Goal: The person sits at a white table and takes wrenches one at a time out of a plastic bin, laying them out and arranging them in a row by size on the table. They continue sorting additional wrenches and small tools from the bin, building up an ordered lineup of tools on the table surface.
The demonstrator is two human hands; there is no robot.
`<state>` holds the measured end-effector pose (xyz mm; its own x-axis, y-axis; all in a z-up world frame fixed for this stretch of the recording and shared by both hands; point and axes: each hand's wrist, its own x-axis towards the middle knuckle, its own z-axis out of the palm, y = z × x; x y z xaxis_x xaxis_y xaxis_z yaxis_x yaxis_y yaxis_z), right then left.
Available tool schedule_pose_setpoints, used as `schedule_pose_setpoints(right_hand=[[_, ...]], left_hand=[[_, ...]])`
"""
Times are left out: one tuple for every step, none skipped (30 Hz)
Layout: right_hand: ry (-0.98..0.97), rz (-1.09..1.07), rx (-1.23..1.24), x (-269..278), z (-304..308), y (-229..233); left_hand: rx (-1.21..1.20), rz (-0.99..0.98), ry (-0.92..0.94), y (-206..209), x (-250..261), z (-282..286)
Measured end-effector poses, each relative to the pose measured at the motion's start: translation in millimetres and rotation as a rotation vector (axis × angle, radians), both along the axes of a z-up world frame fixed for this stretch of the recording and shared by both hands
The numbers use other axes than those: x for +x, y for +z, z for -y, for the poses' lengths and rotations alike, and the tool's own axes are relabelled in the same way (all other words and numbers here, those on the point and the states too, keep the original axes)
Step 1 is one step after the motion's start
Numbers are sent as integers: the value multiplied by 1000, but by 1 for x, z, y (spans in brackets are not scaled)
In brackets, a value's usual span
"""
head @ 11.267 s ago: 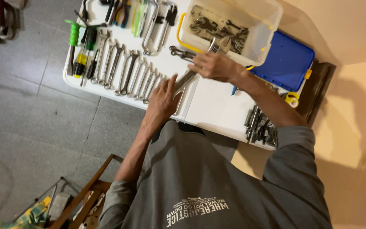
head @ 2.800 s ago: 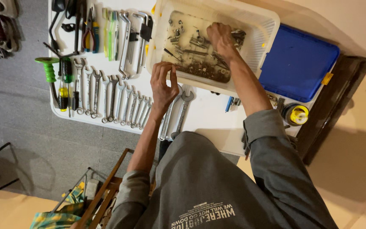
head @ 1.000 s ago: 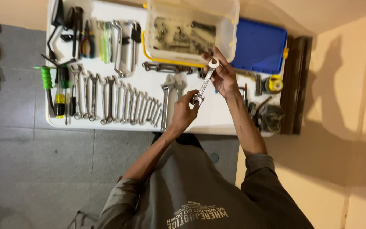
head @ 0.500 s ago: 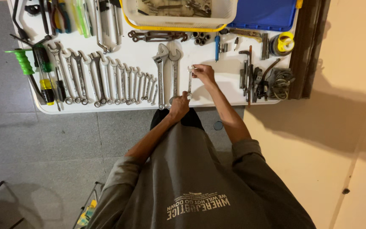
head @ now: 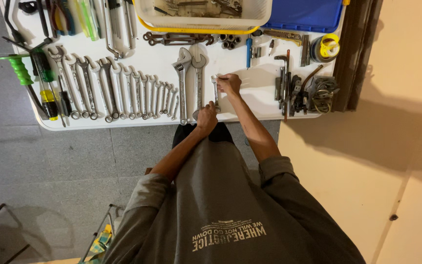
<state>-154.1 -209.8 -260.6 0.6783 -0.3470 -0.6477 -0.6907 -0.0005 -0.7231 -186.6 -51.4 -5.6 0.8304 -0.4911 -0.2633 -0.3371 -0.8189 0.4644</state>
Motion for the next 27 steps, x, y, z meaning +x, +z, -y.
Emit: schedule_pose_setpoints(right_hand=[[0,-11,-9,-1,-1,3],[0,-22,-19,-3,-2,5],[2,-18,-17,-5,-3,6],[4,-14,-14,-7,-3,7],[6,-9,-12,-9,-3,6],[-11,-21,-3,-11,-3,5],[-28,-32,6,-12,-3,2],[-44,-42,15,-13,-3,0],[-49,-46,32,-12,-2,-3],[-54,-49,49,-13,-2,-6],[-60,-51,64,-16,-1,-7],[-54,-36,59,-22,-1,-7],[-46,-13,53,-20,-1,-5],[-38,9,48,-17,0,0],[-11,56,-4,-13,2,8],[15,102,-55,-7,6,19],[43,147,-106,1,11,34],[67,226,-172,14,15,51],[91,305,-234,28,19,71],[113,385,-295,41,23,93],[139,473,-191,58,31,118],[165,558,-84,74,35,143],[205,514,-95,87,39,167],[244,469,-107,100,45,190],[314,525,-119,115,47,207],[385,581,-131,134,50,222],[457,632,-141,151,51,230]], left_hand=[[-12,-61,32,-2,-1,0],[-24,-121,64,-3,-3,1],[-27,-137,84,-5,-5,0],[-30,-152,104,-8,-7,0],[-33,-167,123,-11,-9,-1],[-55,-172,157,-15,-12,-1],[-77,-175,192,-19,-13,-2],[-99,-177,227,-24,-14,-3],[-93,-172,215,-30,-15,-3],[-88,-168,203,-35,-16,-4],[-85,-162,190,-42,-20,-4],[-84,-173,193,-50,-25,-5],[-84,-177,198,-58,-27,-5],[-85,-181,203,-66,-28,-5],[-121,-207,226,-73,-29,-5],[-157,-234,249,-79,-29,-6],[-194,-261,273,-83,-28,-6],[-236,-207,314,-86,-26,-6],[-275,-152,355,-87,-24,-7],[-314,-96,396,-86,-20,-8],[-350,-131,426,-84,-13,-10],[-386,-165,456,-81,-2,-13],[-422,-202,484,-77,8,-15],[-459,-120,504,-73,17,-17],[-496,-38,521,-69,27,-19],[-532,45,537,-65,37,-22],[-563,78,554,-62,46,-25]])
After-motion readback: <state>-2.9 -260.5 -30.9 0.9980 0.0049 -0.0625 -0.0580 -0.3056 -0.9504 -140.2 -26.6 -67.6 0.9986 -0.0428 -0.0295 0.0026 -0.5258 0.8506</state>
